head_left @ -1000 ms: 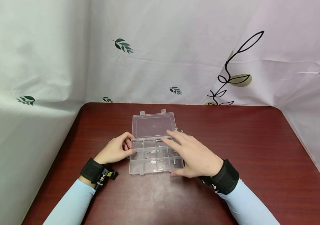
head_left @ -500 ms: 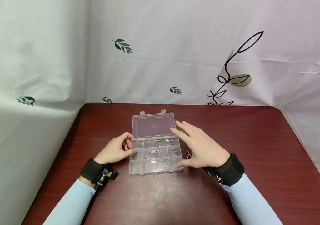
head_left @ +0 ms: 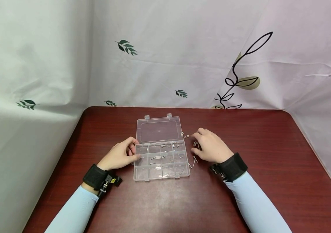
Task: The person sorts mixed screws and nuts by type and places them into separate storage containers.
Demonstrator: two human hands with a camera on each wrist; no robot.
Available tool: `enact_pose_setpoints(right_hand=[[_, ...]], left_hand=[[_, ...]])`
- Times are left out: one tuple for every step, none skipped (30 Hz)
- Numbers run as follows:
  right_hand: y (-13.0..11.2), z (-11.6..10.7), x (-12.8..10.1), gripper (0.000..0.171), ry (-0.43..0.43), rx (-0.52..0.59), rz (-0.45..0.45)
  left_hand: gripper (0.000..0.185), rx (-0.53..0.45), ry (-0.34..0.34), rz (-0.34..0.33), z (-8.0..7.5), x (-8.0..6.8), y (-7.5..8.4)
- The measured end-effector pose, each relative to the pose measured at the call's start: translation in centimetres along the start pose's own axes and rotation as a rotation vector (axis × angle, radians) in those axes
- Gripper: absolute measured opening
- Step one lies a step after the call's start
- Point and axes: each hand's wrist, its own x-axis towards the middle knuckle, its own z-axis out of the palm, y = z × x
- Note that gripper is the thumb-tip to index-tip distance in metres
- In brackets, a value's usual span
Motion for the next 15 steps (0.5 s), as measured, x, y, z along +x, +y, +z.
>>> enact_pose_setpoints(right_hand=[[0.1,0.2,0.0,0.036,0.004,-0.012,0.017],[0.2,0.4,0.0,0.031,0.005,-0.022,0.037],[0.3,0.5,0.0,0.027,0.006,-0.032,0.053],[0.4,0.7,0.0,0.023,0.005,-0.039,0.072],[0.5,0.8,0.0,0.020,0.003,-0.044,0.095],[0.5,0.9,0.0,0.019,-0.001,-0.048,0.120],[0.6,1.0,0.0,0.019,-0.007,-0.052,0.145],[0.6,1.1,0.0,0.020,-0.013,-0.056,0.172],[0.7,1.2,0.0,0.022,-0.016,-0.062,0.195],[0.8,1.3,0.0,0.023,-0.016,-0.065,0.220],[0.9,1.4,0.0,0.023,-0.016,-0.066,0.241],[1.0,1.6,0.0,0.024,-0.016,-0.066,0.260],[1.1,1.7,0.0,0.024,-0.015,-0.064,0.274],[1.2,1.8,0.1,0.024,-0.016,-0.059,0.288],[1.3,1.9,0.1,0.025,-0.018,-0.054,0.299]], left_hand=[[0.042,0.000,0.000,-0.001,0.0,0.0,0.0],[0.042,0.000,-0.001,-0.001,0.0,0.0,0.0],[0.042,0.000,-0.001,-0.002,0.0,0.0,0.0],[0.042,0.001,0.000,-0.002,0.0,0.0,0.0],[0.042,0.001,-0.001,-0.003,0.0,0.0,0.0],[0.042,0.002,-0.001,-0.004,0.0,0.0,0.0],[0.042,0.002,-0.002,-0.004,0.0,0.0,0.1],[0.042,0.002,-0.002,-0.005,0.0,0.0,0.1],[0.042,0.002,-0.002,-0.005,-0.1,0.0,0.1],[0.042,0.003,-0.002,-0.005,-0.1,0.0,0.1],[0.042,0.003,-0.002,-0.005,-0.1,0.0,0.1],[0.042,0.003,-0.002,-0.005,-0.1,0.0,0.1],[0.042,0.003,-0.001,-0.004,-0.1,0.0,0.1],[0.042,0.003,0.000,-0.002,-0.1,0.0,0.1],[0.042,0.003,0.000,-0.001,0.0,0.0,0.0]])
